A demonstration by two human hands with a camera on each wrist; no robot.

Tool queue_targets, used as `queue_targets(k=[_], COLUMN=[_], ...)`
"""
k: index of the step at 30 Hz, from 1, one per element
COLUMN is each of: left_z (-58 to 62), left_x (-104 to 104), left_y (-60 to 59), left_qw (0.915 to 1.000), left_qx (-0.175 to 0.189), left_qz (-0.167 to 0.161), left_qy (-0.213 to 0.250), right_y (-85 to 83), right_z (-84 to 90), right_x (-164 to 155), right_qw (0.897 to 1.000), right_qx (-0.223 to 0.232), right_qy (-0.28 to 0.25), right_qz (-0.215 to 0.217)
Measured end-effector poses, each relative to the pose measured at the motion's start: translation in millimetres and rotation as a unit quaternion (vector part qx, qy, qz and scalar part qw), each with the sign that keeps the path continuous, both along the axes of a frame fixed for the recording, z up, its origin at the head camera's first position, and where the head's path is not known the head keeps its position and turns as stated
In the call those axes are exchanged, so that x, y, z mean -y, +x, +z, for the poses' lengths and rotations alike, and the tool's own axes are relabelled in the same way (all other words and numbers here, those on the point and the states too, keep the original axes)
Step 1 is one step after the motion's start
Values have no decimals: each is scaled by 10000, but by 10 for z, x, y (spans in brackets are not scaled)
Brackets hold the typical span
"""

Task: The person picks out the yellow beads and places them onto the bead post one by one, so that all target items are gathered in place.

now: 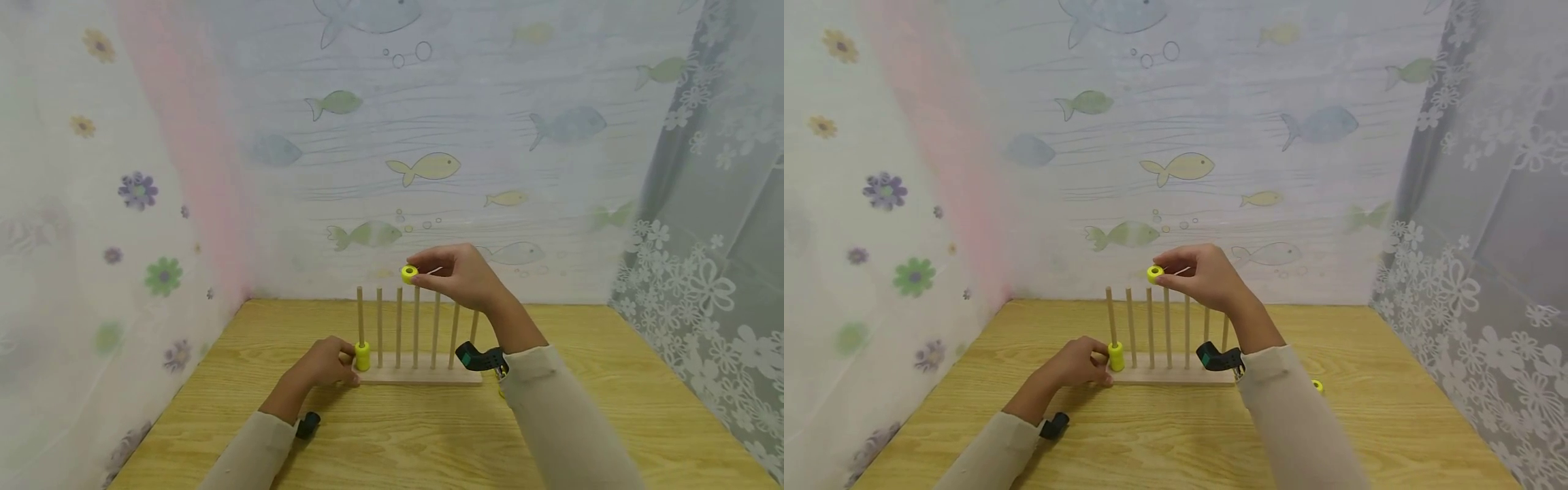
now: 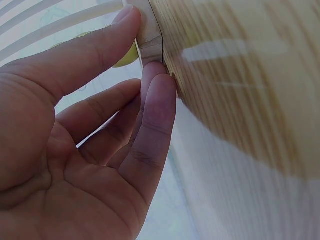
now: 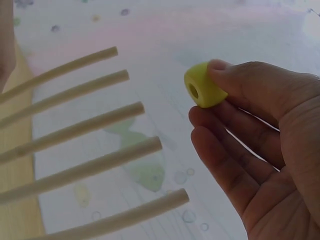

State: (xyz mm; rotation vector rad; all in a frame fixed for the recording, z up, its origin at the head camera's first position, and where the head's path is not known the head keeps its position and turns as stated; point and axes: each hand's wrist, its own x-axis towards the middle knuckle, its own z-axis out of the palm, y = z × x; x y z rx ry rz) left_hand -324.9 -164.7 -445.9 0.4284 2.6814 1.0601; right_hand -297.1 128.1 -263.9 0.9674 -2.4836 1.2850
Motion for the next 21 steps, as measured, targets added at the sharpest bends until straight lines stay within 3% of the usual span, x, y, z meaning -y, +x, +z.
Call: queue_targets(k=[9, 16, 21], left_z=[12, 4, 7], left_x=[-9, 2, 4], left_y=[12, -1, 2], left_qw=[10000, 9999, 10000], left_qx=[-50, -73, -22], left_qz=[71, 68, 2], left_qy=[-24, -90, -54], right_y=[42, -234, -240], right_z=[1, -233, -247], right_x=[176, 277, 388], right_qw=[9999, 9992, 9977], right_qx=[-66, -392, -649], right_qy=[-80, 45, 190], right_qz=[-23, -47, -72])
